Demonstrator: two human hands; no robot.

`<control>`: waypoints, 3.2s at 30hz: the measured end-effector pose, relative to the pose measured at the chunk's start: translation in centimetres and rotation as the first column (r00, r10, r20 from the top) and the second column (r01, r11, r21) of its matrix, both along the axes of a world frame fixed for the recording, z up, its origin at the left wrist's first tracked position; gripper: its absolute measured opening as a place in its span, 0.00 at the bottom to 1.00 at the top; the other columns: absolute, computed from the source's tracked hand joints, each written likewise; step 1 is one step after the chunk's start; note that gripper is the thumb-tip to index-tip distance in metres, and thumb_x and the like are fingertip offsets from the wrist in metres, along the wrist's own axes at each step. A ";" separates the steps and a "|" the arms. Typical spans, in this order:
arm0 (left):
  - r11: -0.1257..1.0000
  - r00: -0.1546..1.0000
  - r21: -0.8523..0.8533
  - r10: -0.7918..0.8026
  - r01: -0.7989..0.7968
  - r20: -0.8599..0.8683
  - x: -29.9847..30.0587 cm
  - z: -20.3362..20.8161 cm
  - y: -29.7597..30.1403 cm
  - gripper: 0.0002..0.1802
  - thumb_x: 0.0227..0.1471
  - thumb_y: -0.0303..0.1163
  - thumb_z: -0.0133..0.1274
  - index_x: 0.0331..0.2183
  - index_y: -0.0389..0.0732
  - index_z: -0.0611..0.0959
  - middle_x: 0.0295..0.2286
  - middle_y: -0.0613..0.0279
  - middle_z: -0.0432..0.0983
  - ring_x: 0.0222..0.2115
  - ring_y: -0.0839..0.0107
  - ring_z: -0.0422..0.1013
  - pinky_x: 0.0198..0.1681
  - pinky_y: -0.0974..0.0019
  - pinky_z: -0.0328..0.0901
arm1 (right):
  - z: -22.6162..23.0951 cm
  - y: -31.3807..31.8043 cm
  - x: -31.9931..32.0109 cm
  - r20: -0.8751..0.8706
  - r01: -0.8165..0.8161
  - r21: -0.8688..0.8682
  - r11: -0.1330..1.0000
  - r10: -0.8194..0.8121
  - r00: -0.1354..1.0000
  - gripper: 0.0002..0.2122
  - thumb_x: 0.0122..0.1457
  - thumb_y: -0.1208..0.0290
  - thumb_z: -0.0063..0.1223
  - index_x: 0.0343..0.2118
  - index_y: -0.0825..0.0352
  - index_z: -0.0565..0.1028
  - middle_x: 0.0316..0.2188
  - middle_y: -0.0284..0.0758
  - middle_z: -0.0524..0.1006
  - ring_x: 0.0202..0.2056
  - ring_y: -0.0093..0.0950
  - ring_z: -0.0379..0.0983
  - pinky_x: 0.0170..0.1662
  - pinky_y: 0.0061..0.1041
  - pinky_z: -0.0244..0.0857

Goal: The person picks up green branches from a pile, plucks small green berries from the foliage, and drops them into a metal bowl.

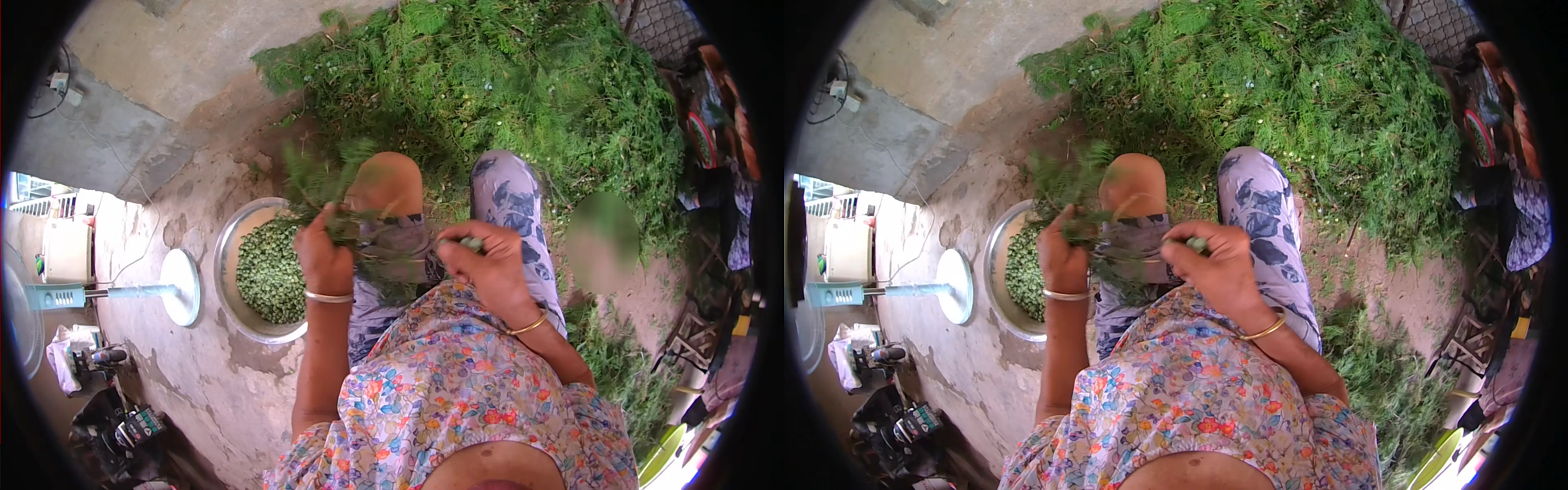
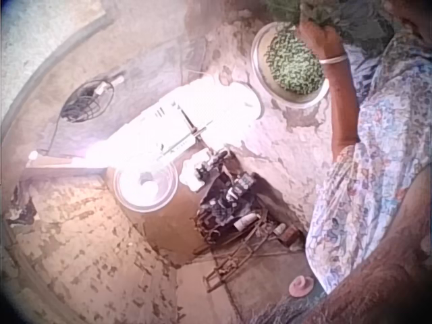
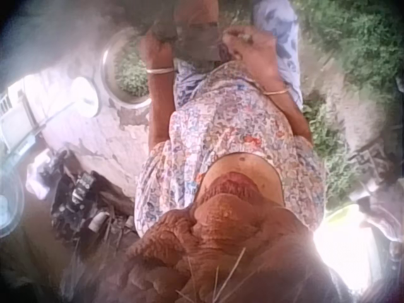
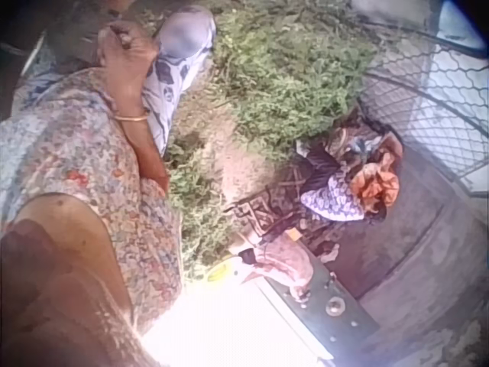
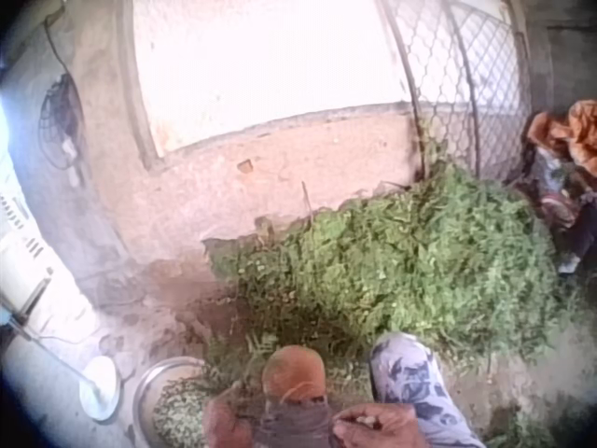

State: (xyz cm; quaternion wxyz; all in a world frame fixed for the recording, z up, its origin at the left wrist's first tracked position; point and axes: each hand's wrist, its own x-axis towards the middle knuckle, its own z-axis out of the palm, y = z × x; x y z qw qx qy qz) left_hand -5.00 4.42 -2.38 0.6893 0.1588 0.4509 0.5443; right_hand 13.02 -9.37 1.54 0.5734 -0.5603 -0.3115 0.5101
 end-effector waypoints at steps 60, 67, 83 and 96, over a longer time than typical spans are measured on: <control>0.328 0.297 -0.106 -0.925 0.939 -0.236 11.7 -4.7 -2.2 0.14 0.49 0.34 0.55 0.36 0.34 0.78 0.29 0.60 0.77 0.29 0.73 0.73 0.34 0.71 0.66 | -5.7 -44.7 24.2 0.794 0.867 -0.383 0.318 0.594 0.133 0.14 0.50 0.70 0.53 0.40 0.68 0.69 0.35 0.47 0.72 0.41 0.48 0.67 0.41 0.44 0.61; 0.340 0.282 -0.273 -0.931 0.900 -0.230 13.9 -10.8 -0.2 0.11 0.48 0.32 0.55 0.32 0.34 0.79 0.26 0.59 0.76 0.24 0.72 0.73 0.26 0.73 0.65 | -4.8 -35.8 24.5 0.909 0.833 -0.359 0.420 0.361 0.209 0.12 0.48 0.65 0.54 0.29 0.71 0.73 0.28 0.46 0.73 0.30 0.41 0.68 0.32 0.39 0.61; 0.216 -0.380 -0.332 0.240 0.918 -0.893 24.3 -21.4 12.7 0.21 0.38 0.23 0.54 0.41 0.39 0.78 0.50 0.41 0.63 0.53 0.39 0.56 0.46 0.44 0.63 | 0.5 12.4 21.7 0.874 0.197 0.054 0.979 -0.142 0.465 0.08 0.49 0.76 0.57 0.31 0.74 0.73 0.18 0.45 0.75 0.21 0.42 0.75 0.25 0.34 0.68; 0.229 -0.412 -0.356 0.283 0.906 -0.866 27.2 -22.2 17.4 0.09 0.43 0.27 0.54 0.31 0.40 0.81 0.42 0.47 0.70 0.45 0.49 0.65 0.43 0.45 0.63 | -0.5 13.2 22.5 0.861 0.249 -0.153 0.956 0.006 0.508 0.09 0.50 0.76 0.56 0.34 0.74 0.74 0.20 0.47 0.75 0.24 0.42 0.75 0.27 0.32 0.67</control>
